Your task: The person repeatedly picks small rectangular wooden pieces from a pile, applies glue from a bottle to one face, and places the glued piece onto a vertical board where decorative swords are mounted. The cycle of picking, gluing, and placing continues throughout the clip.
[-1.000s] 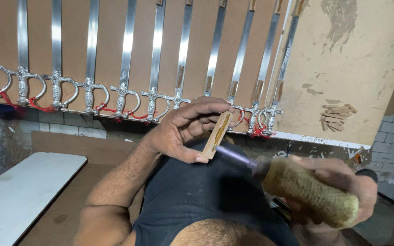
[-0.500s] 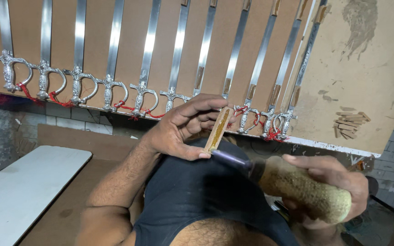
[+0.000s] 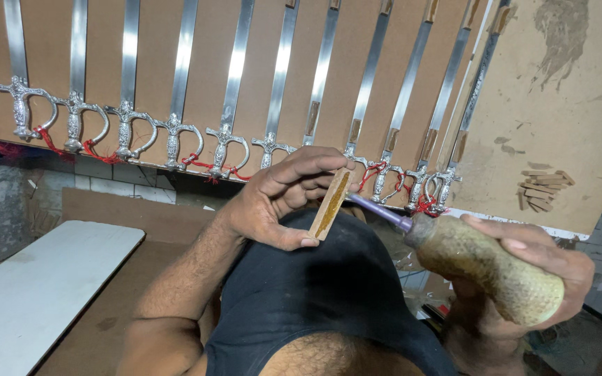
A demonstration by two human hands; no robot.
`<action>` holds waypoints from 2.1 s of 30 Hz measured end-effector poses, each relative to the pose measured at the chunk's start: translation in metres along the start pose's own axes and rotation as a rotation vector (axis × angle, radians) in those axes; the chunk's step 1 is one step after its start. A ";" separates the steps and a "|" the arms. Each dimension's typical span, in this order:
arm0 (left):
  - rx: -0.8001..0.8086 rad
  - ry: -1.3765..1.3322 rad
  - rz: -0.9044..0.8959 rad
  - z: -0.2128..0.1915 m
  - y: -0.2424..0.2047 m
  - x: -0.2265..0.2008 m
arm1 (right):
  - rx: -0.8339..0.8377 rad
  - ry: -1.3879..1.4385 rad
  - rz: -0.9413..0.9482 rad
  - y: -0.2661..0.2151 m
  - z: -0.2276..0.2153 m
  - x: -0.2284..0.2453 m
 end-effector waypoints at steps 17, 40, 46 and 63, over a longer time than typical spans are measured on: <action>-0.203 0.331 0.095 -0.058 -0.011 -0.040 | -0.217 0.131 0.106 0.000 -0.019 -0.033; -0.178 1.709 -0.495 -0.250 -0.049 0.076 | -0.431 0.516 0.489 -0.058 -0.016 -0.110; -0.149 1.711 -0.559 -0.252 -0.049 0.079 | -0.425 0.518 0.471 -0.059 -0.018 -0.111; -0.271 1.721 -0.590 -0.242 -0.047 0.068 | -0.424 0.534 0.480 -0.057 -0.031 -0.114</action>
Point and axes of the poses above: each hand's wrist, its own y-axis towards the middle knuckle, its own z-axis out of the palm, x = y × z, the point moved 10 cm from there along y, towards the middle knuckle
